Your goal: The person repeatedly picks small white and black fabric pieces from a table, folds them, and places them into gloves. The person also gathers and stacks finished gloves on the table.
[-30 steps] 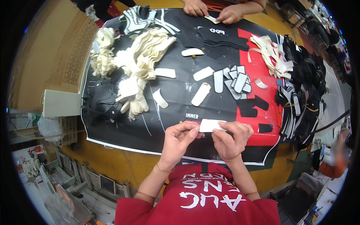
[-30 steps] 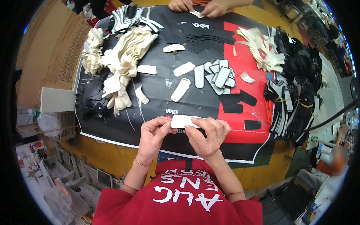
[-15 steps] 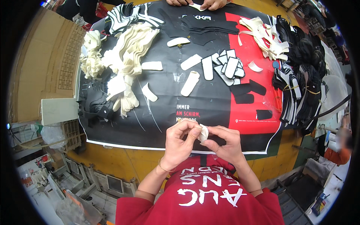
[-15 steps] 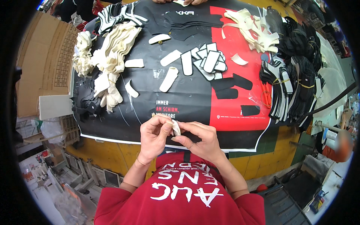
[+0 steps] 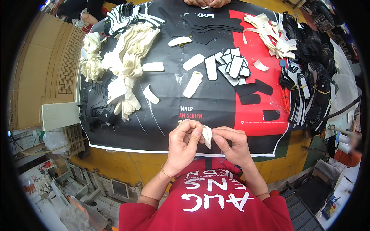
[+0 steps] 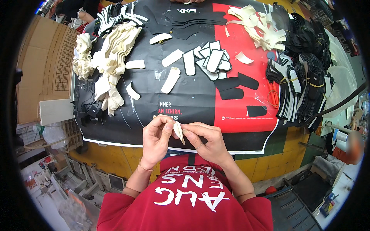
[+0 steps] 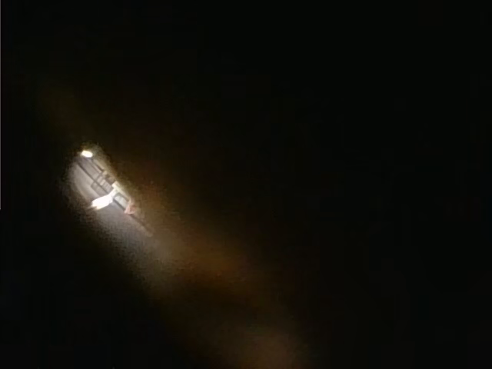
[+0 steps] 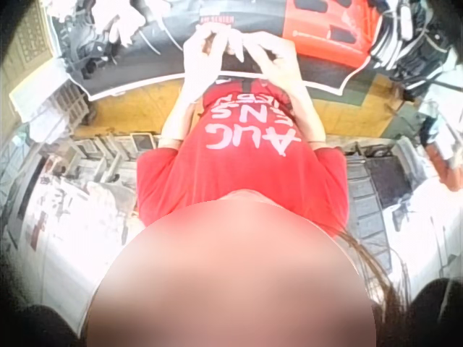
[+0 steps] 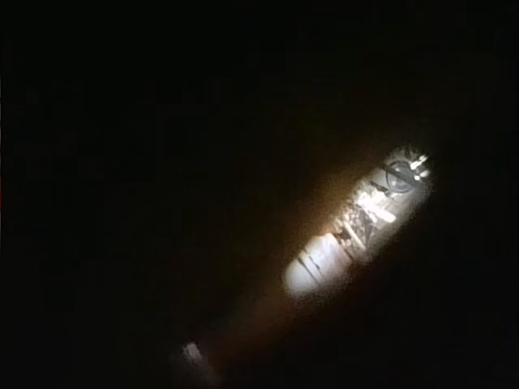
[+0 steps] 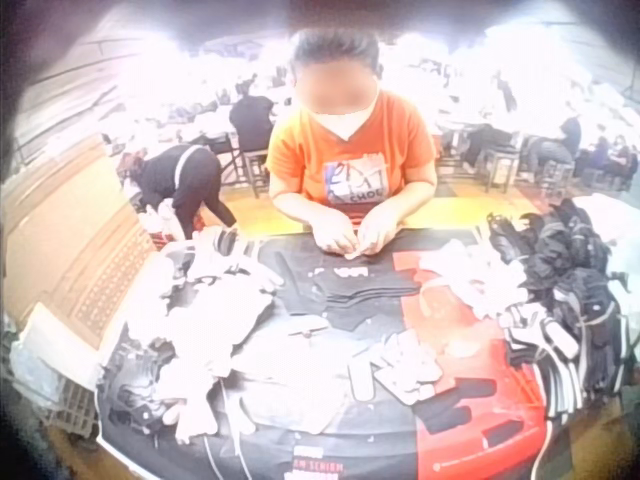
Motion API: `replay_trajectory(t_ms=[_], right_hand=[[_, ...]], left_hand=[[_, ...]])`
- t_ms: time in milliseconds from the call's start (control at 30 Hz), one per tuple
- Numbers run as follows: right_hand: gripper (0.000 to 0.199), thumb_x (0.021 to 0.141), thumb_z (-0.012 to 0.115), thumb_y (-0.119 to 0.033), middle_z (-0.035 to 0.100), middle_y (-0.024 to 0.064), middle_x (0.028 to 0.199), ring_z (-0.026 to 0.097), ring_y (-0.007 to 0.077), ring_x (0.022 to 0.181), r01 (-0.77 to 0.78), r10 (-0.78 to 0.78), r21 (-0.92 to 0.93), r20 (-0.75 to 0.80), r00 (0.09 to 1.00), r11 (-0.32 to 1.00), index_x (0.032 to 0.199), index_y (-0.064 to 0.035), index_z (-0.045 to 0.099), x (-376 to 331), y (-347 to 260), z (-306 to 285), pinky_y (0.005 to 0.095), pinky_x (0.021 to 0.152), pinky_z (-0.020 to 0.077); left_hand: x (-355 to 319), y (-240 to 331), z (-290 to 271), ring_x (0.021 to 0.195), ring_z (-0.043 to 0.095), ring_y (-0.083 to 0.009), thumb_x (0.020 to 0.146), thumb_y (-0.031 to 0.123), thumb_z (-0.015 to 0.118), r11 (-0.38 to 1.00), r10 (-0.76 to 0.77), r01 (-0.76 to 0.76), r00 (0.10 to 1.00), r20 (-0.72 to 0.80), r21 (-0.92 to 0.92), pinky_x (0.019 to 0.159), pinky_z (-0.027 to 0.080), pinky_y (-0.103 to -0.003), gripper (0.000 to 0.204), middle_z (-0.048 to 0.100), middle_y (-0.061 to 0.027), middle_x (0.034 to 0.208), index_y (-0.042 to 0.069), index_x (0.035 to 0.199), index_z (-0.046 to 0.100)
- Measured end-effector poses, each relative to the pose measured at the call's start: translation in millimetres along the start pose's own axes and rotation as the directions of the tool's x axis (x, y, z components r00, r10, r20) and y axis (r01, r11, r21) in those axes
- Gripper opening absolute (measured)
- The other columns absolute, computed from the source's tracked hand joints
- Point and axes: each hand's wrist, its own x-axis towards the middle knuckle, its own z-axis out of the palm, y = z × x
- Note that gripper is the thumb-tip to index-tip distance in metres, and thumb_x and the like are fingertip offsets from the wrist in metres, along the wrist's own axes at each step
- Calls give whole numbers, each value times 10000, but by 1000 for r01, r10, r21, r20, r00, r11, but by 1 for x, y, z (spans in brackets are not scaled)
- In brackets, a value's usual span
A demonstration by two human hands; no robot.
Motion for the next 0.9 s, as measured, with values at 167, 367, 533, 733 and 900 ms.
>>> replay_trajectory(t_ms=[167, 367, 533, 733, 900], right_hand=[[249, 929, 676, -50, 734, 170, 1046, 724, 233, 906, -17, 17, -12, 33, 999, 1000, 1164, 32, 694, 0, 1, -1, 307, 773, 564], [304, 903, 686, -32, 737, 166, 1059, 722, 221, 894, -3, 4, -28, 54, 999, 1000, 1201, 32, 682, 0, 2, 0, 310, 763, 570], [353, 892, 692, -27, 740, 162, 1037, 717, 207, 868, 9, -7, -29, 70, 997, 1000, 1239, 31, 664, 0, 1, 0, 307, 757, 569], [380, 871, 695, -14, 745, 159, 1006, 718, 204, 851, -17, 19, -23, 81, 997, 1000, 1247, 30, 660, 0, 2, -1, 301, 754, 567], [386, 850, 693, 4, 748, 154, 960, 729, 203, 857, 7, -5, -24, 46, 999, 1000, 1232, 43, 663, 0, 5, 2, 301, 764, 574]], left_hand=[[3, -4, -2, 731, 613, -83, 1039, 150, 555, 998, -62, 62, 998, 8, -7, 683, 527, -229, 182, 648, -41, 855, -25, 1018, 598], [7, -6, -6, 711, 608, -77, 1047, 177, 546, 993, -110, 111, 994, 24, -37, 667, 517, -224, 210, 651, -38, 833, -22, 1007, 598], [10, -7, -8, 697, 604, -74, 1046, 188, 550, 988, -132, 135, 991, 37, -73, 654, 509, -220, 213, 650, -32, 819, -15, 1010, 601], [10, -11, -9, 691, 605, -75, 1046, 190, 550, 986, -139, 142, 989, 44, -90, 654, 510, -220, 212, 653, -33, 819, -12, 1014, 604], [11, -13, -10, 699, 604, -75, 1049, 190, 543, 989, -132, 135, 990, 42, -55, 667, 513, -223, 211, 649, -30, 824, -10, 1016, 602]])
